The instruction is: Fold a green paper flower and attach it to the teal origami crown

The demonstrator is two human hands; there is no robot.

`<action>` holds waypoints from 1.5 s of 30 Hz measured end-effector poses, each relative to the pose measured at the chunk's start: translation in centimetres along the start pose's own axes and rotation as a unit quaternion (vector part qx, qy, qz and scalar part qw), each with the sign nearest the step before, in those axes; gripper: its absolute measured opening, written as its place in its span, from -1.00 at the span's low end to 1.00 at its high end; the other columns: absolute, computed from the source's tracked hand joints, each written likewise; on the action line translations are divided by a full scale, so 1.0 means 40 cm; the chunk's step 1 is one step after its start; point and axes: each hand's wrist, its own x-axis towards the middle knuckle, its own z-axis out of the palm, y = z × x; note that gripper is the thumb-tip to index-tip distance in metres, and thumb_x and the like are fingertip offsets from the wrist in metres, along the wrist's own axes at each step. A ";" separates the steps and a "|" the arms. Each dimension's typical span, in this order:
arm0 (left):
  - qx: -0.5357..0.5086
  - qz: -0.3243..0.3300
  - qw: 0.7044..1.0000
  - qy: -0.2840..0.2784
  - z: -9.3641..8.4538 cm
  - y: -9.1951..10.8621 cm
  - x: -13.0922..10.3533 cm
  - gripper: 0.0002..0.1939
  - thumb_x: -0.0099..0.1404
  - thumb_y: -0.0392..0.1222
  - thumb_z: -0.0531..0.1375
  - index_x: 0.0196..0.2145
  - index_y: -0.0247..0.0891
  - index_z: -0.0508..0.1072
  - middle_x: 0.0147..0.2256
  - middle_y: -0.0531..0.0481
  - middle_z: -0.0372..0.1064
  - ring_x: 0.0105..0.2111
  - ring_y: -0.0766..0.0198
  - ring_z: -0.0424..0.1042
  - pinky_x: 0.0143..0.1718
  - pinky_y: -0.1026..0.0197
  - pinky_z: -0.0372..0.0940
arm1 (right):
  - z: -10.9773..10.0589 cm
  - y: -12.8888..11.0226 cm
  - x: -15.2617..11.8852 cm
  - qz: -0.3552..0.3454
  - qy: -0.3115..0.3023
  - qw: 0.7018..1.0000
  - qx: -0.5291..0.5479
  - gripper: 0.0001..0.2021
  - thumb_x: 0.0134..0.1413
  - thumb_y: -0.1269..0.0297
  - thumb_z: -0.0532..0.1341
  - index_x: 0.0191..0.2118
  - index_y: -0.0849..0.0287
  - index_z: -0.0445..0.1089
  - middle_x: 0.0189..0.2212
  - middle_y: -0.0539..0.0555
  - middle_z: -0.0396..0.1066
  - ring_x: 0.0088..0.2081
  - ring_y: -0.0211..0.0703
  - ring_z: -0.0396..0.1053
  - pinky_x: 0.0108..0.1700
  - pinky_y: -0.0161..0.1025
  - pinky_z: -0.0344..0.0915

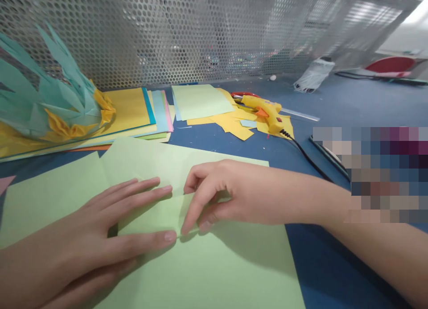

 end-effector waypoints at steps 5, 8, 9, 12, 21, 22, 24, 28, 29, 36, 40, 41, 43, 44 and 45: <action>-0.045 -0.022 0.998 0.028 -0.006 0.004 -0.014 -0.55 0.36 -0.22 0.02 0.16 0.14 0.25 0.29 -0.02 0.03 0.28 -0.02 0.01 0.14 -0.27 0.14 | 0.006 -0.002 0.000 0.016 0.006 0.999 -0.030 -0.80 0.19 0.32 0.20 -0.22 -0.10 0.57 -0.20 -0.06 0.30 -0.20 -0.33 0.34 -0.20 -0.41 0.25; -0.091 -0.084 0.991 0.057 -0.001 0.000 -0.021 -0.67 0.38 -0.14 0.04 0.03 0.25 0.36 0.24 0.24 0.13 0.25 0.10 0.10 0.16 -0.17 0.17 | 0.010 -0.007 -0.001 0.017 0.008 0.999 -0.050 -0.80 0.21 0.27 0.18 -0.23 -0.12 0.57 -0.20 -0.07 0.29 -0.20 -0.33 0.33 -0.22 -0.40 0.24; -0.106 -0.100 0.987 0.069 0.001 -0.003 -0.020 -0.71 0.38 -0.12 0.05 -0.03 0.26 0.40 0.22 0.28 0.16 0.24 0.11 0.13 0.15 -0.16 0.19 | 0.011 -0.008 -0.001 0.018 0.008 0.998 -0.053 -0.80 0.21 0.26 0.18 -0.23 -0.12 0.57 -0.20 -0.07 0.29 -0.20 -0.33 0.33 -0.23 -0.40 0.23; -0.134 -0.111 0.980 0.093 0.006 -0.009 -0.013 -0.76 0.35 -0.11 0.09 -0.12 0.21 0.47 0.18 0.28 0.24 0.21 0.10 0.18 0.12 -0.14 0.25 | 0.011 -0.011 -0.002 0.030 0.005 0.998 -0.059 -0.80 0.21 0.25 0.17 -0.23 -0.14 0.57 -0.20 -0.08 0.28 -0.20 -0.33 0.33 -0.23 -0.39 0.23; -0.104 -0.049 0.991 0.064 0.005 -0.016 -0.014 -0.57 0.36 -0.28 0.02 0.06 0.21 0.37 0.25 0.18 0.12 0.26 0.03 0.07 0.09 -0.14 0.28 | 0.003 -0.006 -0.005 0.026 -0.010 0.995 -0.101 -0.74 0.20 0.31 0.16 -0.14 -0.26 0.51 0.04 -0.10 0.14 -0.15 -0.29 0.31 -0.10 -0.29 0.25; -0.100 -0.038 0.993 0.059 0.004 -0.016 -0.015 -0.56 0.36 -0.30 0.01 0.07 0.19 0.36 0.26 0.15 0.11 0.27 0.01 0.04 0.11 -0.17 0.25 | 0.002 -0.007 -0.004 0.017 -0.015 0.994 -0.109 -0.72 0.21 0.31 0.15 -0.13 -0.27 0.50 0.07 -0.10 0.12 -0.12 -0.28 0.30 -0.08 -0.29 0.24; -0.094 -0.020 0.994 0.061 0.002 -0.017 -0.016 -0.58 0.37 -0.30 0.01 0.06 0.14 0.38 0.26 0.08 0.12 0.27 -0.01 0.03 0.13 -0.22 0.19 | 0.001 -0.009 -0.004 0.005 -0.025 0.991 -0.128 -0.70 0.24 0.32 0.12 -0.11 -0.28 0.50 0.10 -0.10 0.09 -0.06 -0.25 0.27 -0.04 -0.28 0.22; -0.077 0.012 0.995 0.068 -0.003 -0.016 -0.015 -0.61 0.37 -0.31 0.00 0.06 0.03 0.39 0.23 -0.05 0.17 0.26 -0.04 0.04 0.18 -0.23 0.08 | -0.002 -0.013 -0.005 -0.003 -0.034 0.989 -0.144 -0.66 0.27 0.31 0.06 -0.08 -0.35 0.46 0.13 -0.11 0.08 0.02 -0.22 0.22 0.01 -0.22 0.19; -0.071 0.018 0.995 0.062 -0.003 -0.016 -0.016 -0.59 0.36 -0.33 0.00 0.07 0.01 0.38 0.23 -0.08 0.17 0.27 -0.05 0.02 0.18 -0.25 0.08 | -0.002 -0.014 -0.005 -0.005 -0.036 0.988 -0.148 -0.64 0.27 0.33 0.06 -0.07 -0.38 0.45 0.14 -0.12 0.07 0.04 -0.21 0.22 0.04 -0.20 0.18; -0.072 -0.003 0.997 0.029 -0.003 -0.014 -0.018 -0.48 0.31 -0.42 -0.03 0.13 0.06 0.28 0.27 0.00 0.08 0.30 0.04 -0.05 0.19 -0.22 0.07 | 0.003 -0.017 -0.012 -0.017 -0.039 0.984 -0.175 -0.50 0.20 0.50 0.05 -0.05 -0.42 0.42 0.21 -0.19 0.05 0.13 -0.19 0.18 0.20 -0.08 0.07; -0.114 -0.063 0.990 0.056 -0.013 -0.009 -0.017 -0.55 0.33 -0.34 -0.02 0.07 0.11 0.33 0.22 0.20 0.18 0.26 0.18 0.08 0.24 -0.11 0.04 | 0.004 -0.011 -0.010 -0.018 -0.029 0.981 -0.189 -0.49 0.19 0.52 0.06 -0.06 -0.41 0.42 0.22 -0.20 0.03 0.15 -0.16 0.17 0.19 -0.07 0.12; -0.124 -0.075 0.987 0.067 -0.015 -0.010 -0.014 -0.58 0.33 -0.30 0.01 0.06 0.10 0.33 0.20 0.21 0.23 0.24 0.18 0.12 0.24 -0.07 0.07 | 0.003 -0.009 -0.009 -0.019 -0.028 0.981 -0.191 -0.49 0.18 0.52 0.06 -0.06 -0.41 0.43 0.22 -0.20 0.03 0.16 -0.15 0.18 0.19 -0.06 0.13; -0.140 -0.093 0.983 0.076 -0.020 -0.013 -0.007 -0.64 0.33 -0.21 0.08 0.06 0.03 0.36 0.14 0.18 0.31 0.18 0.17 0.22 0.20 -0.02 0.15 | 0.004 -0.006 -0.007 -0.021 -0.026 0.980 -0.196 -0.46 0.16 0.55 0.06 -0.07 -0.42 0.43 0.22 -0.21 0.04 0.16 -0.14 0.17 0.20 -0.05 0.13; -0.143 -0.097 0.982 0.076 -0.022 -0.015 -0.003 -0.66 0.33 -0.18 0.09 0.05 -0.01 0.38 0.12 0.14 0.34 0.16 0.16 0.26 0.19 0.00 0.18 | 0.004 -0.005 -0.008 -0.020 -0.025 0.980 -0.198 -0.44 0.15 0.56 0.07 -0.07 -0.44 0.42 0.22 -0.22 0.03 0.17 -0.14 0.17 0.20 -0.04 0.13; -0.140 -0.096 0.983 0.072 -0.023 -0.016 0.001 -0.66 0.33 -0.15 0.10 0.05 -0.05 0.39 0.11 0.11 0.35 0.15 0.15 0.28 0.18 0.00 0.19 | 0.005 -0.005 -0.008 -0.021 -0.026 0.979 -0.199 -0.42 0.13 0.57 0.07 -0.06 -0.47 0.41 0.22 -0.24 0.03 0.18 -0.15 0.16 0.20 -0.04 0.13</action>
